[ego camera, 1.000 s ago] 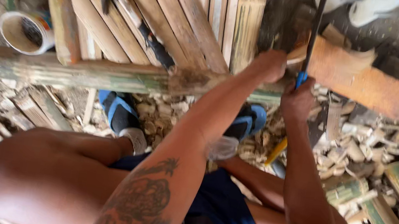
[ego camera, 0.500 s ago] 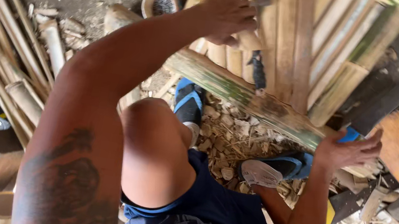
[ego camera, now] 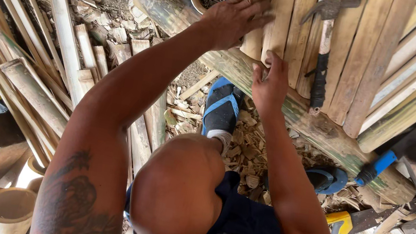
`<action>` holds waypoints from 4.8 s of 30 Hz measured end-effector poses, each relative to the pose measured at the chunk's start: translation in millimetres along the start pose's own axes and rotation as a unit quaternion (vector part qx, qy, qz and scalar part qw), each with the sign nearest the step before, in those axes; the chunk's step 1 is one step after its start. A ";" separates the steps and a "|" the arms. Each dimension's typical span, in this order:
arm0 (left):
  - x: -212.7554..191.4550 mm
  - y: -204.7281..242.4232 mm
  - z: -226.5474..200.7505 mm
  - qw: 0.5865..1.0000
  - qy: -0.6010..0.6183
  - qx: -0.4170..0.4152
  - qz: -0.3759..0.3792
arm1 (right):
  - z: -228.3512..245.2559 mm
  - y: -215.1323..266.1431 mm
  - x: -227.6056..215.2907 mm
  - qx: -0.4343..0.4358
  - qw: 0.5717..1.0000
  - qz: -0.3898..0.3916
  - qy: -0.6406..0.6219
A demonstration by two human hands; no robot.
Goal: The person assembles a bamboo structure by cutting bamboo strips with a hand saw and nailing them to a frame using a hammer. The person repeatedly measures, cuts, and secures the strips to build the structure.
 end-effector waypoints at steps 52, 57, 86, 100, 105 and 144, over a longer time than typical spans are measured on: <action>5.4 0.7 -10.4 0.999 -0.005 -0.045 0.018 | -10.3 -14.7 11.5 0.125 0.986 -0.094 -0.056; 8.5 5.0 -14.5 0.999 -0.003 -0.044 0.012 | -12.1 -16.2 9.5 0.127 0.986 -0.062 -0.084; 45.6 3.1 107.8 0.946 0.070 -0.294 0.118 | -19.5 -4.4 7.3 0.027 0.992 -0.049 -0.111; -13.3 70.1 9.7 0.881 0.352 -0.270 -0.167 | -127.3 -5.5 -73.7 0.088 0.985 0.008 0.145; 7.8 42.3 -32.8 0.940 0.269 -0.187 -0.092 | -80.5 53.7 -67.6 0.212 0.975 0.058 -0.030; 2.2 0.2 -21.6 0.996 -0.045 -0.070 -0.015 | 54.3 48.7 -118.9 0.060 0.994 0.094 0.022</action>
Point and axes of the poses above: each hand's wrist, its own y-axis away from the middle knuckle, its own x-axis out of the palm, z = x × y, the point moved 8 cm from there along -y, towards the middle knuckle, and after that the axes turned 1 degree about x, right-handed, at the moved point
